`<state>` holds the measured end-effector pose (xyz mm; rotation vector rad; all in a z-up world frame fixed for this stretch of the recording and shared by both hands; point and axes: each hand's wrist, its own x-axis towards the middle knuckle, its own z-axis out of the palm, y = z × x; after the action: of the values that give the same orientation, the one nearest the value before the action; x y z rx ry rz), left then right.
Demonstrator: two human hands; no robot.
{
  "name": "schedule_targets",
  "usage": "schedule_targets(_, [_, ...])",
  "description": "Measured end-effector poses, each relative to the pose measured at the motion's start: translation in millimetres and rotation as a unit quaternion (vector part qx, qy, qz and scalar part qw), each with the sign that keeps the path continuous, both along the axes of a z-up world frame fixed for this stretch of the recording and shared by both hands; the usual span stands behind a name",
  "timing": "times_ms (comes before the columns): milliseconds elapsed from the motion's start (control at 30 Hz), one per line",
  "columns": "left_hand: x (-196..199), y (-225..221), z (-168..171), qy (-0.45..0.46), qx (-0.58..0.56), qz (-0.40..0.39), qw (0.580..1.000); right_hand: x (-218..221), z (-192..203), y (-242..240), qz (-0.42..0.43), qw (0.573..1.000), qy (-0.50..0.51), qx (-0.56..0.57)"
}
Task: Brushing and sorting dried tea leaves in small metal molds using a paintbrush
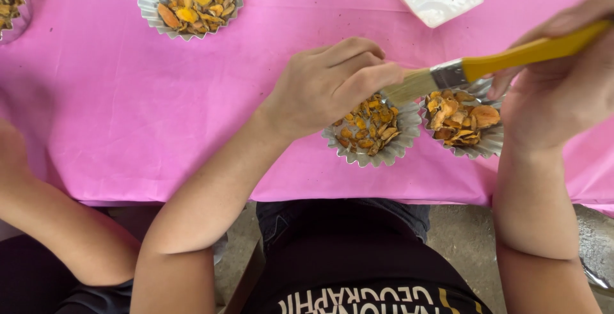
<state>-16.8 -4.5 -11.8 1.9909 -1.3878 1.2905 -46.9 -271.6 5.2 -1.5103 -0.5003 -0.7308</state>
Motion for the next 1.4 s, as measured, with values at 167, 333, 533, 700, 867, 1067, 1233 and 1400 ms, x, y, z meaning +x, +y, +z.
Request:
schedule_targets(167, [-4.5, 0.2, 16.5, -0.048, -0.018, -0.04, 0.998, 10.2, -7.3, -15.1, -0.006, 1.0, -0.024, 0.017])
schedule_targets(333, [-2.9, 0.3, 14.0, -0.068, -0.022, -0.058, 0.996, 7.9, 10.2, -6.3, 0.052, 0.998, 0.016, 0.042])
schedule_targets(533, [-1.8, -1.8, 10.3, -0.046, -0.03, -0.039, 0.998, 7.4, 15.1, -11.0, 0.066, 0.993, 0.056, 0.084])
schedule_targets(700, [-5.3, -6.2, 9.0, -0.031, -0.049, -0.062, 0.996, 12.4, 18.1, 3.8, -0.056, 0.993, 0.065, -0.075])
schedule_targets(867, [-5.2, -6.5, 11.6, -0.065, -0.035, -0.048, 0.996, 11.2, 30.4, -5.6, 0.008, 0.983, 0.161, 0.083])
schedule_targets(1067, [-6.5, -6.9, 11.4, -0.072, -0.028, -0.06, 0.995, 16.9, 16.8, 2.4, -0.038, 0.996, 0.084, -0.009])
schedule_targets(1233, [-9.0, -10.6, 17.3, -0.074, -0.019, -0.041, 0.996, 11.7, 23.0, -0.6, -0.004, 0.984, 0.127, 0.122])
schedule_targets(1400, [1.9, -23.8, 0.5, -0.058, -0.077, -0.057, 0.994, 12.9, 12.9, -17.5, -0.045, 0.991, 0.064, -0.106])
